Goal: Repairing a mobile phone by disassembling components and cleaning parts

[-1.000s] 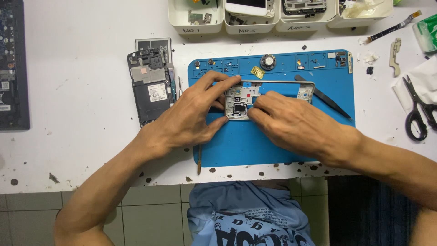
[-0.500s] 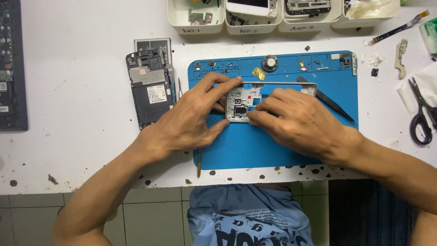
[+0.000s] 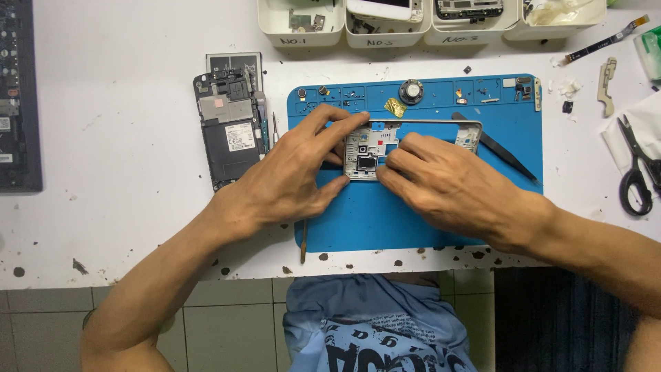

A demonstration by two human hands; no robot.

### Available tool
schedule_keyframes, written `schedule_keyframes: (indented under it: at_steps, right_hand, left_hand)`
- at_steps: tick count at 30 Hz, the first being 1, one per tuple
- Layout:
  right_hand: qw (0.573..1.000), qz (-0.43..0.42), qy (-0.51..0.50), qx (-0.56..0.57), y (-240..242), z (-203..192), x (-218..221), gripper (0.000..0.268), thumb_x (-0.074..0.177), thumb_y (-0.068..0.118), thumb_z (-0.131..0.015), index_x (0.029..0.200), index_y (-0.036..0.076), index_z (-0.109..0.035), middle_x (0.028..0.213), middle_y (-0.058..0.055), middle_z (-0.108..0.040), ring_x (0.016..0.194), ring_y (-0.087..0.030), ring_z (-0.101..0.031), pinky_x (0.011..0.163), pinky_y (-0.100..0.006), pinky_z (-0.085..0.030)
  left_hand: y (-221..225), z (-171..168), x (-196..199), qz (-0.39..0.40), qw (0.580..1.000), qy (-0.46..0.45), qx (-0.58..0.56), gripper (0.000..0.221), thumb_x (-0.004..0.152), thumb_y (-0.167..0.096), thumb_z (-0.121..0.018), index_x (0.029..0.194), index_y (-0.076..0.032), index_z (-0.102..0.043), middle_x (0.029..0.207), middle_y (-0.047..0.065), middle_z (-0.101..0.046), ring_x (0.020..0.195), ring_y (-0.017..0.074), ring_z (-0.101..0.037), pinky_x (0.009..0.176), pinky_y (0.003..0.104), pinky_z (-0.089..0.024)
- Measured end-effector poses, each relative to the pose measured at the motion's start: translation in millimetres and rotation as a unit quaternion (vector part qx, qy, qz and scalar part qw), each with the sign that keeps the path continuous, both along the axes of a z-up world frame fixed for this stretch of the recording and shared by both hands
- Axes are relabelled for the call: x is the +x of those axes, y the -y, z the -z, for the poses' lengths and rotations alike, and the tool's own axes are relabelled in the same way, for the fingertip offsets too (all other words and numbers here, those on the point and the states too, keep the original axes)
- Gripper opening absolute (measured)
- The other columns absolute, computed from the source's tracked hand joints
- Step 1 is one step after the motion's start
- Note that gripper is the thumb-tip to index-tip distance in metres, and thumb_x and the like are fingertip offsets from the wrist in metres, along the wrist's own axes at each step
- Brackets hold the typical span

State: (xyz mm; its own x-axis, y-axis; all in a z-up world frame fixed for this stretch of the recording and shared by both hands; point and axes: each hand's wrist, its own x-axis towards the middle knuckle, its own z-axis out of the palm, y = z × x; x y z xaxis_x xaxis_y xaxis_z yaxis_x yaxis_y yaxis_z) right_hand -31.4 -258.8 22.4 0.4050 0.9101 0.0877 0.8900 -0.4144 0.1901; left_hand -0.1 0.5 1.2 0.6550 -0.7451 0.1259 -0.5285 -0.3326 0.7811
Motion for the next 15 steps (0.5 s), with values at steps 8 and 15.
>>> schedule_keyframes:
  at_steps: [8, 15]
  right_hand:
    - [0.980, 0.015, -0.123, 0.153, -8, 1, 6, 0.006, 0.099, 0.001, -0.063, 0.105, 0.000, -0.064, 0.095, -0.015, -0.063, 0.080, -0.030, -0.058, 0.073, -0.040, -0.053]
    - [0.997, -0.001, 0.052, 0.050, -22, 4, -2, 0.010, 0.102, 0.000, -0.056, 0.101, 0.002, -0.066, 0.087, -0.009, -0.056, 0.079, -0.024, -0.053, 0.070, -0.035, -0.050]
  left_hand:
    - [2, -4, -2, -0.008, 1.000, -0.015, -0.009, 0.078, 0.084, 0.002, -0.076, 0.152, -0.002, -0.038, 0.138, 0.018, -0.047, 0.096, 0.0274, -0.069, 0.090, 0.036, -0.064]
    - [3, -4, -1, -0.003, 0.999, -0.007, -0.033, 0.077, 0.082, 0.006, -0.076, 0.150, 0.001, -0.040, 0.137, 0.020, -0.047, 0.104, 0.0310, -0.069, 0.096, 0.036, -0.065]
